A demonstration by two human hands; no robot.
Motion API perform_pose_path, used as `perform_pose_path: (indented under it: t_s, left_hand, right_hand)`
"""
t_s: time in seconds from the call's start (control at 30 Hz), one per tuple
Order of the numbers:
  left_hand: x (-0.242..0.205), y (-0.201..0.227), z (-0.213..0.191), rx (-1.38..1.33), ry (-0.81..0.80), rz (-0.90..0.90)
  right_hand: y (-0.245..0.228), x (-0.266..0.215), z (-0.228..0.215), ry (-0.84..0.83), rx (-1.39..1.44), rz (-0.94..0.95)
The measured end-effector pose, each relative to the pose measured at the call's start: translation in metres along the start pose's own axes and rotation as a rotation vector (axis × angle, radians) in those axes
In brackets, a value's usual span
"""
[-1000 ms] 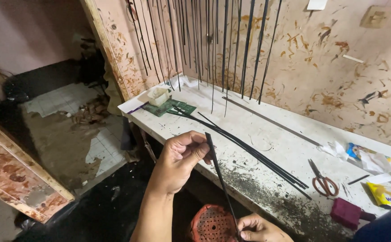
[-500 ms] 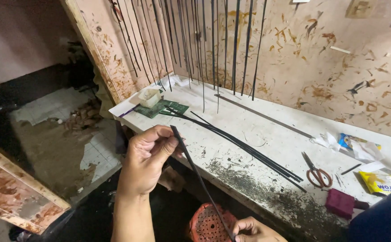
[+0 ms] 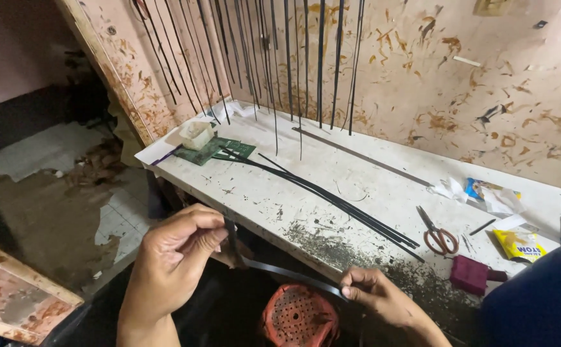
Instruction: Hanging long black cords on a line with clothespins and then assembling small parts onto the ends of the cords.
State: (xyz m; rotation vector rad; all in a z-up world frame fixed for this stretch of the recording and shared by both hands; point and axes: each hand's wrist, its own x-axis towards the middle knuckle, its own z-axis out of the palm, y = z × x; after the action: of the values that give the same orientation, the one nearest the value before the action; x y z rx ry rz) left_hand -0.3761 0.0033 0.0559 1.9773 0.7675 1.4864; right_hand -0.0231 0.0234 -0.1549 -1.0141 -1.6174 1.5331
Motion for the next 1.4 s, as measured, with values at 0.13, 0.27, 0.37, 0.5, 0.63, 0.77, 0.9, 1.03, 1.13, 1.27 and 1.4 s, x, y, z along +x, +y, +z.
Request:
perform_pose_path:
  t_s: [0.13, 0.27, 0.37, 0.5, 0.63, 0.77, 0.9, 1.03, 1.13, 1.27, 1.4]
  left_hand:
    - [-0.01, 0.012, 0.0, 0.21, -0.023, 0.068]
    - [-0.022, 0.018, 0.0, 0.259, -0.024, 0.051]
    - [-0.03, 0.027, -0.003, 0.282, -0.057, 0.063]
    - [-0.043, 0.036, -0.001, 0.304, -0.04, 0.056]
    - [-0.048, 0.048, 0.007, 0.393, 0.002, 0.082]
    - [-0.051, 0.055, 0.017, 0.439, 0.059, 0.033]
    - [-0.051, 0.054, 0.026, 0.561, 0.14, 0.076]
    - [-0.048, 0.048, 0.038, 0.693, 0.238, 0.085]
    - [-0.045, 0.04, 0.048, 0.743, 0.273, 0.102]
    - [-0.04, 0.026, 0.061, 0.808, 0.306, 0.092]
    - [-0.031, 0.015, 0.072, 0.859, 0.319, 0.049]
  right_hand:
    - [-0.058, 0.002, 0.01, -0.035, -0.13, -0.199]
    - [-0.091, 0.016, 0.011, -0.116, -0.149, -0.294]
    - [-0.114, 0.035, 0.013, -0.144, -0.206, -0.434]
    - [-0.147, 0.059, 0.023, -0.135, -0.219, -0.453]
    - [-0.167, 0.082, 0.03, -0.173, -0.147, -0.533]
    - [-0.18, 0.106, 0.037, -0.217, -0.101, -0.617]
    - [-0.191, 0.135, 0.047, -0.277, -0.048, -0.655]
    - [-0.198, 0.165, 0.054, -0.297, -0.064, -0.67]
    - [-0.206, 0.181, 0.059, -0.322, -0.068, -0.707]
    - [-0.21, 0.203, 0.066, -0.349, -0.078, -0.765]
    - [-0.209, 0.223, 0.074, -0.337, -0.091, -0.789]
